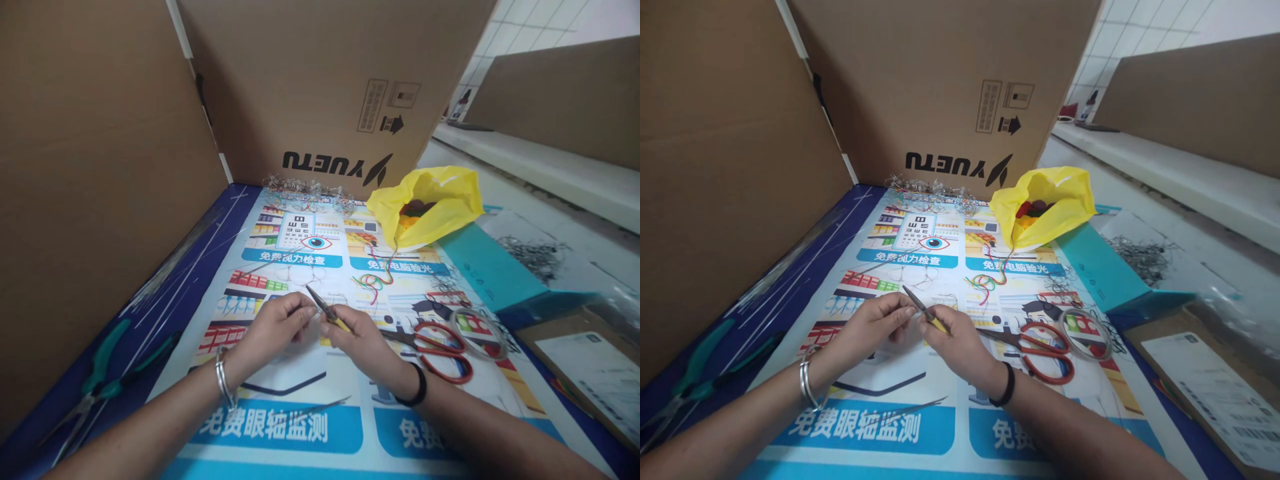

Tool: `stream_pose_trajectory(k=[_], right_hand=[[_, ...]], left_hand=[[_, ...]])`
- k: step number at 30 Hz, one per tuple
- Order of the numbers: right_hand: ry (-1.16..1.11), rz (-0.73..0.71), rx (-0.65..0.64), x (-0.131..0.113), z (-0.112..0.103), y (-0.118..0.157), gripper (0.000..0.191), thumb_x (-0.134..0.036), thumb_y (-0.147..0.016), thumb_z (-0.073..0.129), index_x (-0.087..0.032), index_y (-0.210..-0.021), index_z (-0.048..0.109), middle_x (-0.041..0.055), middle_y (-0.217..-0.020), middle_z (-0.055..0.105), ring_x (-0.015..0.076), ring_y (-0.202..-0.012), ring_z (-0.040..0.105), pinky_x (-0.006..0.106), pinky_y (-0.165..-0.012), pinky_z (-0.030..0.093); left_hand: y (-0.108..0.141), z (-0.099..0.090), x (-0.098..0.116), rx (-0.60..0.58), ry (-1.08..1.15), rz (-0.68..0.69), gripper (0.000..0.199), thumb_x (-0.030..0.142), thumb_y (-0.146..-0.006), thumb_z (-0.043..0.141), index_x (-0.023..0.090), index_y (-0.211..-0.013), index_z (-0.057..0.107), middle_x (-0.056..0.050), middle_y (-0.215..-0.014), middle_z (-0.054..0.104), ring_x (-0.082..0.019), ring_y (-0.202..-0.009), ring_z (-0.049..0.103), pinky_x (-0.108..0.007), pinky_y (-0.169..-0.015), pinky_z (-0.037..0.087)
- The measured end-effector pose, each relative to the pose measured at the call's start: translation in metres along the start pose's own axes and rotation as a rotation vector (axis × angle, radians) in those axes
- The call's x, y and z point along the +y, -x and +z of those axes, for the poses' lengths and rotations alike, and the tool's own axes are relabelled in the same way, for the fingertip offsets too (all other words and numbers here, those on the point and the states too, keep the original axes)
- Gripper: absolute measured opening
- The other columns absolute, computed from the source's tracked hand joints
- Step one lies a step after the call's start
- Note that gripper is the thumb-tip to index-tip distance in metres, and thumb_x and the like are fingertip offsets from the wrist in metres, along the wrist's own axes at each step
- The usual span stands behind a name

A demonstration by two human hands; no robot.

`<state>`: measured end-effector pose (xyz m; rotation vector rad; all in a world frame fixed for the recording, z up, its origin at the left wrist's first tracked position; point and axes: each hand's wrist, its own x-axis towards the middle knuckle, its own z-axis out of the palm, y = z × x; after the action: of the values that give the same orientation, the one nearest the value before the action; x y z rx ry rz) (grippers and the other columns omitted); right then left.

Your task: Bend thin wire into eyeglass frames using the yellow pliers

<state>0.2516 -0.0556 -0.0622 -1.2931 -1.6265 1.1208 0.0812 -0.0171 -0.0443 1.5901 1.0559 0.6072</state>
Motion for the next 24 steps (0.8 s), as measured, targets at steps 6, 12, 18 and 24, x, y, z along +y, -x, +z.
stream_pose_trajectory(k=[6, 12, 18, 24], right_hand=[[-0.009, 0.025, 0.004, 0.001, 0.003, -0.001, 0.014, -0.030, -0.079, 0.051, -0.018, -0.071, 0.053, -0.0036, -0.064, 0.047, 0.0105, -0.061, 0.042, 0.022, -0.057, 0.035], [0.033, 0.013, 0.003, 0.001, 0.005, -0.002, 0.015, -0.031, -0.081, 0.052, -0.018, -0.073, 0.054, -0.0027, -0.067, 0.049, 0.0108, -0.064, 0.044, 0.022, -0.059, 0.037], [0.240, -0.161, 0.026, 0.002, -0.004, -0.002, 0.012, -0.029, -0.084, 0.052, -0.018, -0.085, 0.057, -0.0007, -0.075, 0.056, 0.0120, -0.069, 0.051, 0.023, -0.063, 0.041], [0.770, -0.563, 0.214, 0.013, -0.025, -0.006, 0.022, -0.026, -0.084, 0.054, -0.015, -0.103, 0.055, 0.0090, -0.092, 0.060, 0.0200, -0.088, 0.053, 0.034, -0.079, 0.042]], left_hand=[[-0.001, 0.008, -0.003, 0.031, 0.169, -0.042, 0.022, 0.036, -0.083, 0.049, 0.016, -0.072, 0.052, 0.006, -0.051, 0.046, -0.007, -0.043, 0.044, -0.019, -0.044, 0.034], [-0.002, 0.008, -0.005, 0.038, 0.161, -0.044, 0.023, 0.036, -0.083, 0.048, 0.016, -0.073, 0.054, 0.007, -0.049, 0.045, -0.007, -0.042, 0.041, -0.019, -0.043, 0.031], [-0.005, -0.010, -0.002, 0.103, 0.180, -0.036, 0.019, 0.028, -0.080, 0.051, 0.017, -0.065, 0.051, 0.007, -0.049, 0.041, -0.006, -0.045, 0.036, -0.018, -0.044, 0.026], [-0.012, -0.028, -0.007, 0.141, 0.414, -0.001, 0.019, 0.027, -0.082, 0.052, 0.016, -0.067, 0.050, 0.003, -0.063, 0.054, -0.007, -0.055, 0.048, -0.018, -0.052, 0.035]])
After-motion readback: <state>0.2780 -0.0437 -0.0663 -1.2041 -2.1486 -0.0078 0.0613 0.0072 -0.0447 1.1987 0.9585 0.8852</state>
